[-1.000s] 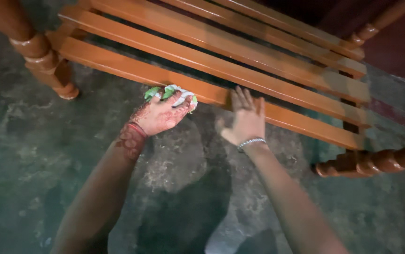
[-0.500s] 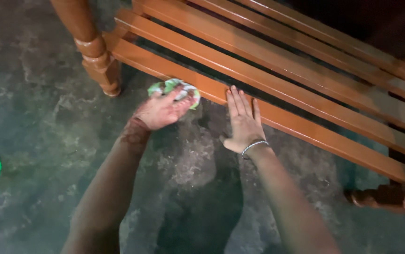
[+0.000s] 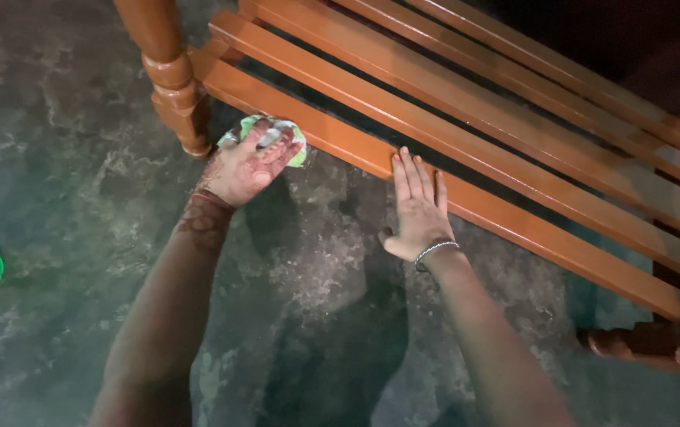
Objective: The person wipes the legs, lower slats, and tabletop of a wooden table using a green cloth. They spray the cloth with a green spray bottle and continue wiping the table surfaces.
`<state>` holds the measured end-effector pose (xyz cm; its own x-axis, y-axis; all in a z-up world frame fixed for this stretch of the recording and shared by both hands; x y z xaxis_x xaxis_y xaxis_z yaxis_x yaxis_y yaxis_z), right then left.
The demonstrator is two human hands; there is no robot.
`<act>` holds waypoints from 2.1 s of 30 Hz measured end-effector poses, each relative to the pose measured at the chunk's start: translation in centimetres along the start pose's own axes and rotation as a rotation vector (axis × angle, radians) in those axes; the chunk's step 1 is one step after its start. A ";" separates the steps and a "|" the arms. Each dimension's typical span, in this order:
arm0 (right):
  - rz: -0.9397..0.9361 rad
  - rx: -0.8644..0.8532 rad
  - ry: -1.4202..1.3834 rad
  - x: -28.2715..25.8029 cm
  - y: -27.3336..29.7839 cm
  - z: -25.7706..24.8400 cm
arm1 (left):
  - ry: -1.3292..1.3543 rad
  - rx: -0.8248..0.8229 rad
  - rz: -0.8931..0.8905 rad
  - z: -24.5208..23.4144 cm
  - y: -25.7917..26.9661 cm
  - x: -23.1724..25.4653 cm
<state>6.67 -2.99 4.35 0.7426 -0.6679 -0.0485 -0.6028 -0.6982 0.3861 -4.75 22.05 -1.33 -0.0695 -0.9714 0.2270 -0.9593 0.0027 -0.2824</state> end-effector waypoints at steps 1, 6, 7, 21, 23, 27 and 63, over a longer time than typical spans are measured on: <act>-0.003 0.001 -0.003 0.0 0.0 0.0 | 0.080 -0.014 -0.041 0.4 0.1 -0.6; -0.005 -0.014 -0.010 -0.1 0.0 -0.2 | -0.633 0.050 -0.126 -1.0 1.0 -2.7; 0.001 -0.023 -0.010 -0.2 0.1 -0.2 | -0.754 0.079 -0.154 -1.6 1.5 -2.9; 0.025 -0.119 0.050 0.2 0.5 -0.4 | 0.177 0.163 -0.837 -3.6 2.4 -6.2; 0.005 -0.122 0.047 0.4 0.7 -0.1 | 0.394 0.203 -0.871 -4.3 2.6 -4.7; -0.055 -0.128 0.061 1.8 0.8 1.1 | 0.041 0.338 -0.534 -8.4 0.8 1.1; -0.037 1.005 -0.426 24.3 34.2 -18.7 | 1.910 0.302 -0.092 -18.4 -20.4 41.8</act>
<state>9.61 -38.29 33.63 0.7201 -0.5410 -0.4345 -0.6888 -0.4818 -0.5417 6.84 -14.23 31.07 -0.3904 0.5360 0.7486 -0.9197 -0.2630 -0.2914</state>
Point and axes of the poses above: each hand's wrist, its own y-axis away from the middle knuckle, its own z-axis out of the palm, x = y × z, the point moved 7 cm from there along -y, towards the middle knuckle, and after that the axes turned 13 degrees about -x, right-handed, at the moved point
